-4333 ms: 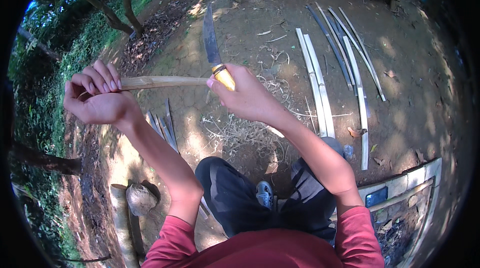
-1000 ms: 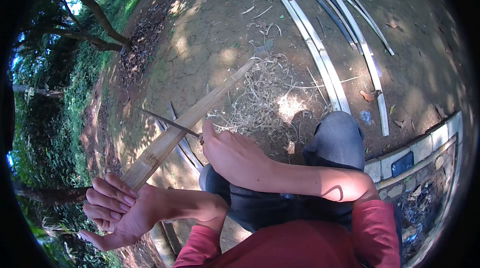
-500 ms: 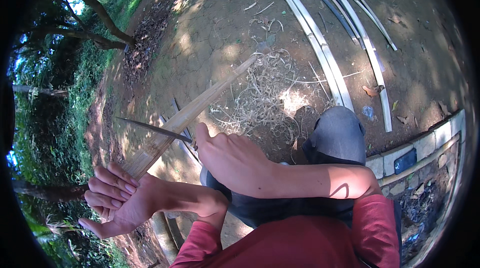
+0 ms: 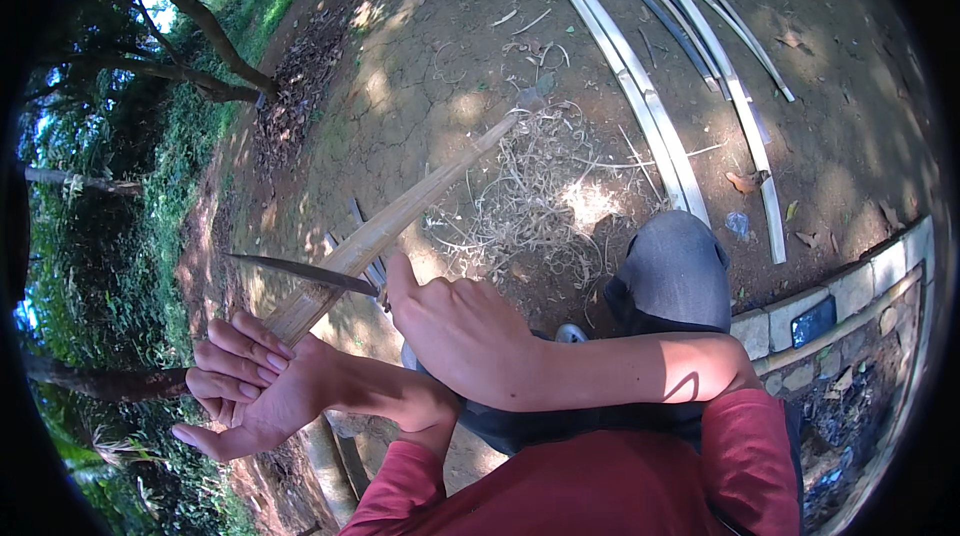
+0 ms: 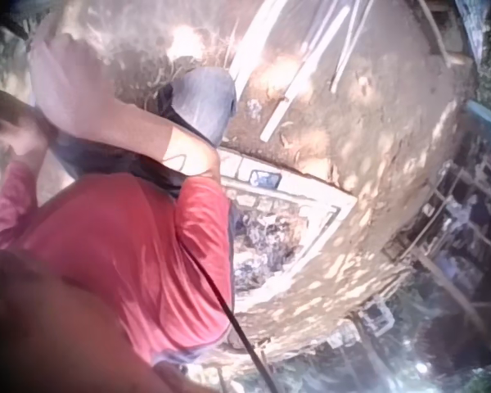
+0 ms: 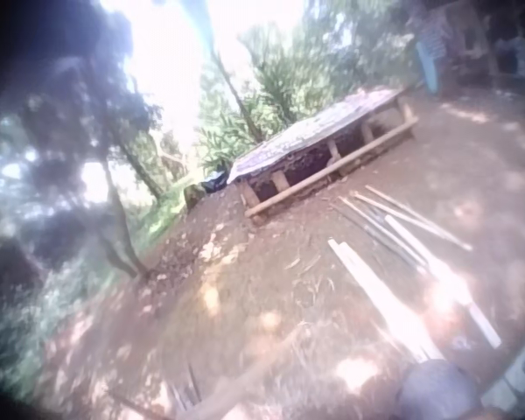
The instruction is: The person shaves a long piece of bamboo by hand using a knife, holding the bamboo in their left hand while repeatedly scraping the tool along the wood surface to remove thin shavings. They rotate the bamboo piece to work on different sections while sitting in a dirt yard.
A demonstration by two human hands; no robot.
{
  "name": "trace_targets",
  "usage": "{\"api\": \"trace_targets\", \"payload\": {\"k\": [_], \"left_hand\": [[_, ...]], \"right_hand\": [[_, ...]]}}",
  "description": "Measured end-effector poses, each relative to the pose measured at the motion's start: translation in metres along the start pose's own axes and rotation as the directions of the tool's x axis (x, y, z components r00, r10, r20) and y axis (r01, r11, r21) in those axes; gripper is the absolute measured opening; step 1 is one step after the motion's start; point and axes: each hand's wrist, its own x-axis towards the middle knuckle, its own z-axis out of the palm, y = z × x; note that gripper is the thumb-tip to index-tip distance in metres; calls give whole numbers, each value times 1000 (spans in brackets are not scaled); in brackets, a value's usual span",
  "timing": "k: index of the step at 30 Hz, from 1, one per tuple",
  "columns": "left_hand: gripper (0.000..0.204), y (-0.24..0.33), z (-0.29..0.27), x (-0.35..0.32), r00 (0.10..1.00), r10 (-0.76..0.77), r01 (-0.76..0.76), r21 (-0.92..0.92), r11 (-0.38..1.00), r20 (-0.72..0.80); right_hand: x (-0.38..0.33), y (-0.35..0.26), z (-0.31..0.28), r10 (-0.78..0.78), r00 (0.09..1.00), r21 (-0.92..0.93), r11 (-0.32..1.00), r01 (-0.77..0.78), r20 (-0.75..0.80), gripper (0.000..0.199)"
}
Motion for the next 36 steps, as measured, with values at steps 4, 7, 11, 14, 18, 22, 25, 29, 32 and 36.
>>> {"api": "trace_targets", "payload": {"k": [4, 7, 11, 14, 18, 22, 25, 29, 32, 36], "left_hand": [[62, -1, 2, -2, 998, -7, 7, -9, 1000, -57], [63, 3, 4, -1, 1000, -4, 4, -5, 1000, 11], [62, 2, -3, -1, 996, 21, -16, 64, 998, -82], [59, 3, 1, 5, 999, 41, -39, 48, 998, -37], [60, -17, 5, -11, 982, 10, 10, 105, 994, -189], [60, 2, 6, 3, 995, 34, -28, 69, 997, -99], [62, -1, -2, 6, 992, -3, 11, 68, 998, -124], [53, -1, 17, 3, 991, 38, -24, 116, 993, -126], [54, -11, 18, 4, 968, 80, -37, 180, 983, -239], [55, 2, 18, -1, 998, -30, 33, 64, 997, -50]], "right_hand": [[13, 15, 10, -30, 997, -39, 999, 27, -72, 21], [9, 10, 7, -39, 998, -10, 999, 38, -57, 22], [10, 18, 18, -39, 997, -62, 997, 35, -74, 22], [12, 9, 10, -36, 998, -79, 996, 32, -52, 20], [11, 40, 15, 19, 997, -99, 995, -26, -76, 18], [9, 10, 8, 25, 999, -61, 998, -24, 25, 21], [20, 29, 17, -2, 999, -79, 997, -1, -41, 23], [9, 9, 3, 8, 999, -23, 1000, -7, 46, 20], [26, 39, 13, 36, 997, -62, 997, -40, -68, 22], [9, 11, -2, 52, 994, -18, 999, -50, 92, 20]]}}
